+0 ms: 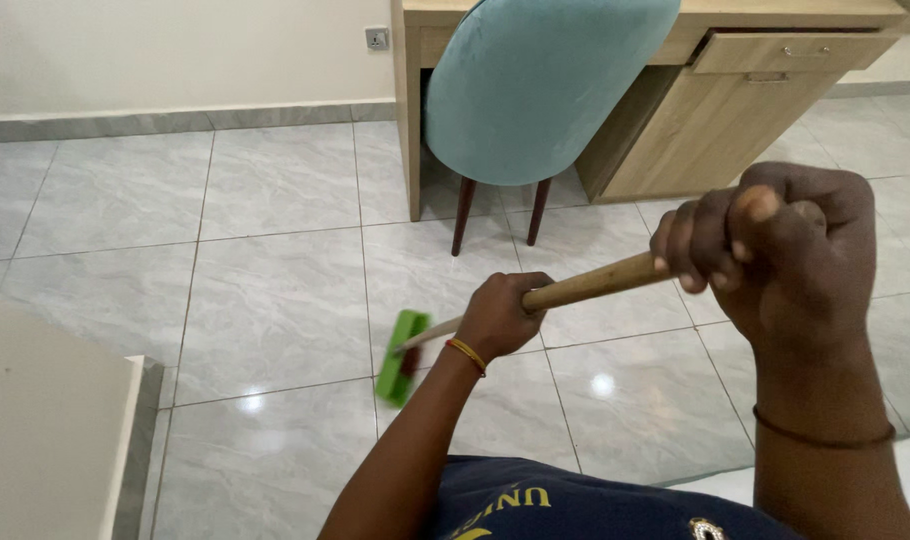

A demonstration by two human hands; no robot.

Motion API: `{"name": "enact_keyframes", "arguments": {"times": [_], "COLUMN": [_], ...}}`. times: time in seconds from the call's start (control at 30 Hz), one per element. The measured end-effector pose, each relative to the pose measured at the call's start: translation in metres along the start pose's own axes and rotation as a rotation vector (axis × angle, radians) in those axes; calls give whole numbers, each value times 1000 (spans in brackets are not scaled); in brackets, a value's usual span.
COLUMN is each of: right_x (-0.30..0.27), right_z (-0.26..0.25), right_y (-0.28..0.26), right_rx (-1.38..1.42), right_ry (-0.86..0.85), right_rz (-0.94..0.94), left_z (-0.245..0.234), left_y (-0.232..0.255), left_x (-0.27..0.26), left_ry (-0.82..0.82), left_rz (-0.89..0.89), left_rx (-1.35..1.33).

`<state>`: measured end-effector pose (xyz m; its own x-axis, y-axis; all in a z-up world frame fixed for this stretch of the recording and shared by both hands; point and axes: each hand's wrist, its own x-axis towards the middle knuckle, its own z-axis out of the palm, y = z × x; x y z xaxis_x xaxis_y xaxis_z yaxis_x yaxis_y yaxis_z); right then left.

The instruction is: The person sweeps the tiled floor around the base of a bed and under a desk using a broom.

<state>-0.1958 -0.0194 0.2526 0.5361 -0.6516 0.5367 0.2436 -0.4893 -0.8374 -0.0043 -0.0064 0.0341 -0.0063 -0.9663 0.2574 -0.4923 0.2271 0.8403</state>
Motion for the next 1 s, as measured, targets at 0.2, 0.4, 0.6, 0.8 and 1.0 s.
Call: {"name": "enact_keyframes", "arguments": {"times": [0.2,0.4,0.6,0.8,1.0], "right_x": [-14,-60,-28,17,-11], "right_z": [28,99,79,22,37], "right_y": [134,192,148,24,31], "right_rx": [605,569,420,83,-211], "right_ry": [361,456,380,297,79], "right_rz": [352,864,765,336,156], "left_z": [-23,-31,-27,8,69], "left_y": [-90,-165,-125,-35,-34], "left_x": [-39,-122,-104,-21,7], "left_ry": [132,-39,130,173,37], "left_rz": [-381,-741,-530,6,23], "left_rx": [292,499,376,55,-202]}}
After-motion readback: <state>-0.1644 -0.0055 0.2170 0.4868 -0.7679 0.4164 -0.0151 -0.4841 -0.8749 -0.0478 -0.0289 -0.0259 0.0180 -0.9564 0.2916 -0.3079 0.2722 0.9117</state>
